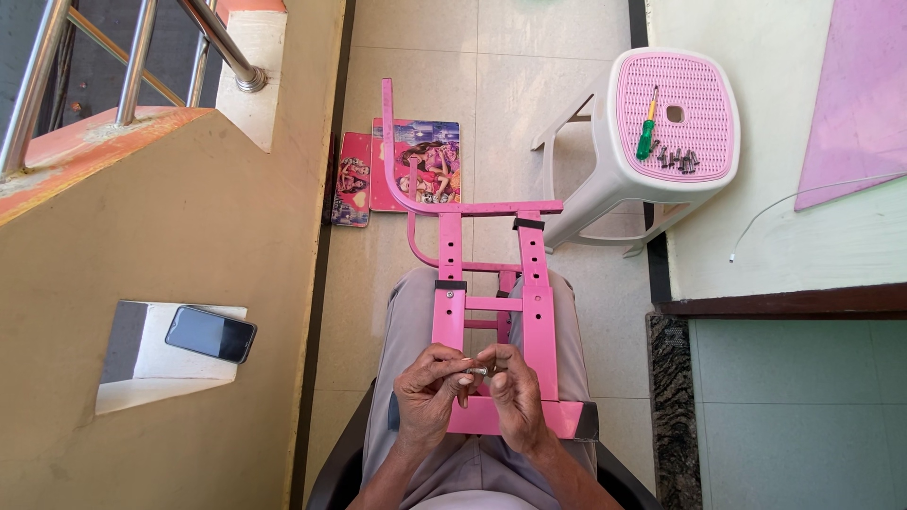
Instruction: The person uses a screwdriver to remove screws from a pink metal frame resting on their lap. They loosen and remove multiple fasteners, then detach a side section of the frame and place it on the floor.
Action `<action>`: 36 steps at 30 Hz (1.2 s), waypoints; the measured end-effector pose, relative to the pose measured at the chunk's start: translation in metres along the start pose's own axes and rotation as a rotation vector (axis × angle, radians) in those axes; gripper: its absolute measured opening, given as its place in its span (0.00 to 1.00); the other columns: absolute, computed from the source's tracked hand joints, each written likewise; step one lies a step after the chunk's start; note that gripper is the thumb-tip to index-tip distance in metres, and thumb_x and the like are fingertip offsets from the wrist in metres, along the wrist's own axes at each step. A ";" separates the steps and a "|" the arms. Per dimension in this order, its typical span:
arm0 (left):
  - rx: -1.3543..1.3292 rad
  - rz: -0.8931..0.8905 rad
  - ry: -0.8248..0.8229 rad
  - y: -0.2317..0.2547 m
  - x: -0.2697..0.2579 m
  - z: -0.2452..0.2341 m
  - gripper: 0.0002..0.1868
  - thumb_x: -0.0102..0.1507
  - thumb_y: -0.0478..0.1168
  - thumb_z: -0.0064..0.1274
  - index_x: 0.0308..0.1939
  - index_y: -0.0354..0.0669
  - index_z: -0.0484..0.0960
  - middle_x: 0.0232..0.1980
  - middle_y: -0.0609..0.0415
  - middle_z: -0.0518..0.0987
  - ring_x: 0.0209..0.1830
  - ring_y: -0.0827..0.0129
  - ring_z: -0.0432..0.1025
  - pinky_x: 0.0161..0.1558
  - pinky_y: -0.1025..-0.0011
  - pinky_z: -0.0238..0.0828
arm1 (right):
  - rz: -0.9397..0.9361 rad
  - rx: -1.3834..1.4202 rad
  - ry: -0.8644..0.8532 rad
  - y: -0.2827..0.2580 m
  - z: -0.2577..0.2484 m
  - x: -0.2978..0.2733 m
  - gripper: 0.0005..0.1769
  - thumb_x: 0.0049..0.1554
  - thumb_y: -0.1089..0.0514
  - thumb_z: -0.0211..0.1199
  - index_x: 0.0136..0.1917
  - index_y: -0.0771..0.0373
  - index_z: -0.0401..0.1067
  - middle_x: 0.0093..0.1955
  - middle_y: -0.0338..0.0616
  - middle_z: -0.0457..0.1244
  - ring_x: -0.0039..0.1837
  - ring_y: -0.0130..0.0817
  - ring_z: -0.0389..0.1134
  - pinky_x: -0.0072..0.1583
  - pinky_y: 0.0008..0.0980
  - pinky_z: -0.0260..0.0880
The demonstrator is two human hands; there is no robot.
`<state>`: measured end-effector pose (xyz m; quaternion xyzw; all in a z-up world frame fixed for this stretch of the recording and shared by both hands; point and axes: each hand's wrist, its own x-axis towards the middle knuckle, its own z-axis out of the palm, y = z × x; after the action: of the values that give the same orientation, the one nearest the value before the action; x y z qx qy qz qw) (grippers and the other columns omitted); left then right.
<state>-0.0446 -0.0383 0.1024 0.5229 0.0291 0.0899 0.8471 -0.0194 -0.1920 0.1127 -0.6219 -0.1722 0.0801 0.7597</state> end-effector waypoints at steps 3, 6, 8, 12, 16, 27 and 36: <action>0.004 0.008 -0.013 -0.001 0.001 -0.002 0.08 0.64 0.28 0.60 0.46 0.34 0.87 0.46 0.46 0.80 0.34 0.73 0.78 0.29 0.79 0.81 | 0.064 0.019 -0.044 0.002 0.002 0.000 0.18 0.69 0.47 0.52 0.54 0.66 0.63 0.43 0.44 0.65 0.43 0.30 0.71 0.46 0.32 0.79; 0.003 0.005 -0.026 -0.002 0.001 -0.002 0.07 0.64 0.28 0.59 0.46 0.34 0.87 0.45 0.46 0.80 0.33 0.73 0.78 0.28 0.79 0.81 | 0.053 -0.102 -0.013 0.003 0.001 0.000 0.18 0.74 0.47 0.49 0.51 0.63 0.69 0.38 0.39 0.61 0.40 0.25 0.63 0.43 0.26 0.69; 0.008 -0.007 -0.016 -0.002 0.001 0.000 0.07 0.64 0.28 0.59 0.46 0.33 0.88 0.45 0.46 0.80 0.33 0.73 0.78 0.28 0.79 0.81 | 0.021 -0.091 -0.020 0.001 0.000 0.002 0.20 0.74 0.47 0.45 0.53 0.64 0.70 0.41 0.39 0.63 0.43 0.25 0.65 0.46 0.26 0.70; -0.012 -0.009 -0.011 -0.003 0.000 0.000 0.08 0.64 0.28 0.60 0.46 0.33 0.87 0.46 0.46 0.80 0.34 0.72 0.78 0.28 0.78 0.80 | 0.083 0.044 -0.003 -0.010 0.002 0.006 0.21 0.65 0.45 0.50 0.55 0.68 0.63 0.42 0.43 0.64 0.42 0.26 0.69 0.44 0.27 0.73; 0.026 -0.016 -0.003 -0.003 0.000 -0.004 0.08 0.64 0.27 0.60 0.46 0.31 0.87 0.47 0.45 0.80 0.33 0.71 0.77 0.28 0.77 0.79 | 0.078 -0.028 -0.020 -0.017 0.006 0.011 0.21 0.70 0.47 0.52 0.47 0.68 0.68 0.39 0.43 0.62 0.39 0.27 0.67 0.42 0.28 0.72; 0.163 -0.115 0.013 0.002 0.025 -0.004 0.21 0.63 0.38 0.57 0.60 0.38 0.80 0.49 0.49 0.78 0.41 0.72 0.74 0.32 0.75 0.81 | 0.036 -0.310 0.161 -0.010 -0.066 0.049 0.13 0.66 0.53 0.58 0.44 0.64 0.72 0.38 0.42 0.67 0.40 0.28 0.72 0.43 0.30 0.82; 0.903 -0.276 0.271 -0.040 0.042 -0.068 0.18 0.63 0.41 0.59 0.56 0.41 0.85 0.48 0.48 0.82 0.44 0.70 0.78 0.38 0.74 0.78 | 0.048 -0.983 0.928 0.068 -0.319 0.212 0.11 0.58 0.55 0.72 0.44 0.66 0.77 0.38 0.43 0.70 0.38 0.34 0.71 0.44 0.36 0.72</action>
<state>-0.0085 0.0119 0.0376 0.8129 0.2443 0.0223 0.5282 0.2986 -0.3987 0.0272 -0.8688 0.1692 -0.2660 0.3819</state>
